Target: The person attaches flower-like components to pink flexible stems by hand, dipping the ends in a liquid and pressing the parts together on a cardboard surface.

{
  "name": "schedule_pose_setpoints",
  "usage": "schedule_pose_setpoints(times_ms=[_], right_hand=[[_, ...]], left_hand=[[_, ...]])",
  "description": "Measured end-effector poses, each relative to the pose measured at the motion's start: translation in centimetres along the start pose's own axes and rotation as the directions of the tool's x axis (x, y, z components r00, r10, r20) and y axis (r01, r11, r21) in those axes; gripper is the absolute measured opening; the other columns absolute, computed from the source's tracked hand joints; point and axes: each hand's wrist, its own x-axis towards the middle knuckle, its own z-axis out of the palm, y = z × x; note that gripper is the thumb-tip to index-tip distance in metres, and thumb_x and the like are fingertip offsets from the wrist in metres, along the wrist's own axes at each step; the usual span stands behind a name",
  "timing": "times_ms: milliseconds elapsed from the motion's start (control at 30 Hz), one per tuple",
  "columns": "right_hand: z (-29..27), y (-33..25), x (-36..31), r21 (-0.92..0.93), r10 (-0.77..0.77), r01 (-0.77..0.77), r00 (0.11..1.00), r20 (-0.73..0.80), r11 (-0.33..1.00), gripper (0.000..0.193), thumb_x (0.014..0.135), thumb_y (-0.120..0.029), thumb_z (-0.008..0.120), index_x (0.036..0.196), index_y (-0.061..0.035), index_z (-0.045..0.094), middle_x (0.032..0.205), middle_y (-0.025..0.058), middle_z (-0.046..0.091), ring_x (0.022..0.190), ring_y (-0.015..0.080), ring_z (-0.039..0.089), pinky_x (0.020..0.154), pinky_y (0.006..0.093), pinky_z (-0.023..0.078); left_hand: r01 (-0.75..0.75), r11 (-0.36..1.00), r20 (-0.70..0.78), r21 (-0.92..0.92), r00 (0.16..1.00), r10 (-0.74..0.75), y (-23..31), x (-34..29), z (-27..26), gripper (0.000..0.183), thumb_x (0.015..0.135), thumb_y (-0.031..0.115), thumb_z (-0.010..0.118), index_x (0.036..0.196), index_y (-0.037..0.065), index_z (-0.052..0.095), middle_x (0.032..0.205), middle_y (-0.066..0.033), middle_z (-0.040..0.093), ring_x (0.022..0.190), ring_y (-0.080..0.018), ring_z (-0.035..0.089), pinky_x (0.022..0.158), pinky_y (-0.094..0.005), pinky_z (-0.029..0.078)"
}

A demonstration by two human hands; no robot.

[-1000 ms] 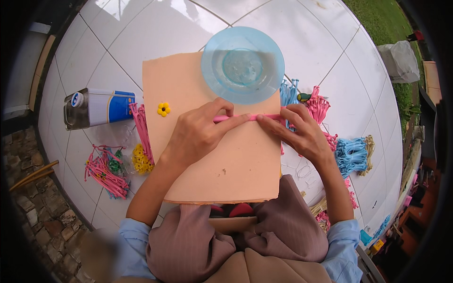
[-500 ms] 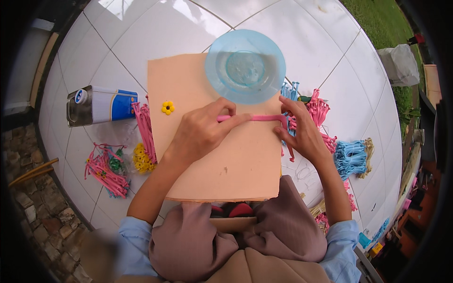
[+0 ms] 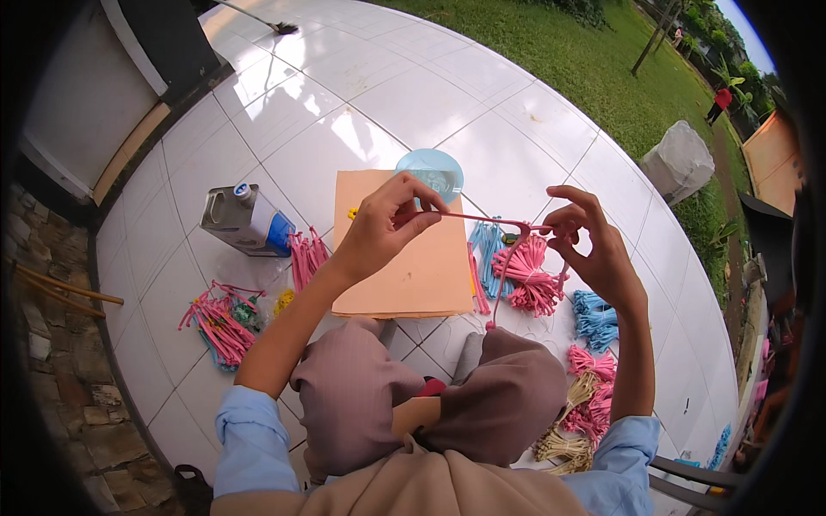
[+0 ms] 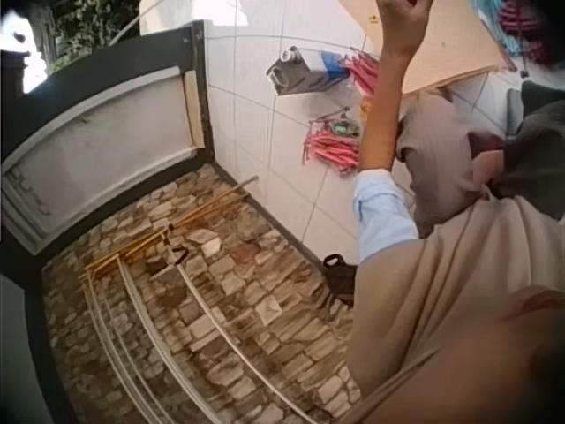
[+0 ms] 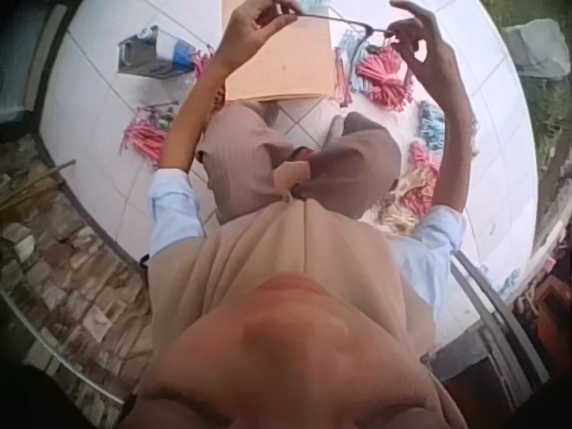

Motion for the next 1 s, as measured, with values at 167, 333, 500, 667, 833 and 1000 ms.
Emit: schedule_pose_setpoints(times_ms=[167, 333, 500, 667, 833, 1000], right_hand=[[0.5, -8.4, 4.6, 0.266, -0.249, 0.311, 0.938, -0.243, 0.912, 0.055, 0.075, 0.008, 0.061, 0.123, -0.0097, 0.041, 0.086, 0.0051, 0.06, 0.074, 0.0092, 0.058, 0.061, 0.0234, 0.047], [7.4, -15.7, 11.0, 0.377, -0.33, 0.418, 0.903, -0.276, 0.827, 0.053, 0.074, 0.004, 0.062, 0.122, -0.0085, 0.041, 0.08, 0.0048, 0.061, 0.075, 0.0089, 0.059, 0.059, 0.021, 0.045], [18.2, -16.3, 17.1, 0.543, -0.237, 0.35, 0.934, -0.268, 0.763, 0.052, 0.073, 0.001, 0.063, 0.12, -0.0076, 0.042, 0.082, 0.0067, 0.063, 0.076, 0.011, 0.06, 0.06, 0.0212, 0.046], [32.5, -11.9, 19.4, 0.631, -0.007, 0.149, 0.975, -0.221, 0.762, 0.048, 0.075, -0.002, 0.061, 0.119, -0.0055, 0.042, 0.086, 0.0079, 0.063, 0.079, 0.016, 0.059, 0.062, 0.0268, 0.05], [43.3, -5.7, 16.5, 0.178, 0.102, -0.057, 0.962, -0.254, 0.982, 0.047, 0.082, -0.005, 0.056, 0.125, -0.003, 0.038, 0.122, 0.0169, 0.044, 0.104, 0.0239, 0.049, 0.084, 0.0336, 0.045], [47.8, -3.5, 11.0, 0.663, 0.636, -0.516, 0.768, 0.076, 0.543, 0.044, 0.084, -0.003, 0.044, 0.127, 0.0003, 0.034, 0.127, 0.0182, 0.038, 0.116, 0.0293, 0.04, 0.101, 0.0388, 0.028]], left_hand=[[-0.066, 0.994, -0.191, -0.082, 0.98, 0.049, 1.5, -2.2, -7.0, 0.044, 0.092, 0.038, 0.044, 0.12, 0.004, 0.042, 0.117, -0.0098, 0.049, 0.116, -0.018, 0.043, 0.1, -0.0343, 0.03], [-0.164, 0.985, -0.223, 0.052, 0.96, 0.171, 2.6, -5.9, -12.5, 0.09, 0.08, 0.073, 0.03, 0.135, 0.002, 0.026, 0.136, -0.0156, 0.034, 0.132, -0.0243, 0.024, 0.11, -0.0399, 0.012], [0.04, 0.997, -0.199, 0.069, 0.98, -0.025, -4.6, -10.0, -14.2, 0.1, 0.071, 0.078, 0.04, 0.141, 0.01, 0.015, 0.136, -0.0142, 0.035, 0.13, -0.0256, 0.029, 0.101, -0.0417, 0.028], [-0.024, 0.871, -0.419, -0.491, 0.883, -0.211, -14.8, -14.6, -10.8, 0.087, 0.078, 0.054, 0.06, 0.14, 0.013, 0.015, 0.129, -0.0136, 0.041, 0.117, -0.0232, 0.046, 0.097, -0.0406, 0.036], [0.294, 0.791, -0.358, -0.537, 0.769, -0.529, -24.3, -19.2, -7.2, 0.075, 0.086, 0.038, 0.057, 0.141, 0.01, 0.014, 0.118, -0.013, 0.049, 0.098, -0.0173, 0.053, 0.073, -0.0291, 0.048], [0.478, 0.62, -0.363, -0.622, 0.526, -0.769, -29.2, -19.4, -5.6, 0.058, 0.093, 0.038, 0.043, 0.136, 0.003, 0.026, 0.112, -0.0176, 0.053, 0.094, -0.0228, 0.056, 0.075, -0.0312, 0.05]])
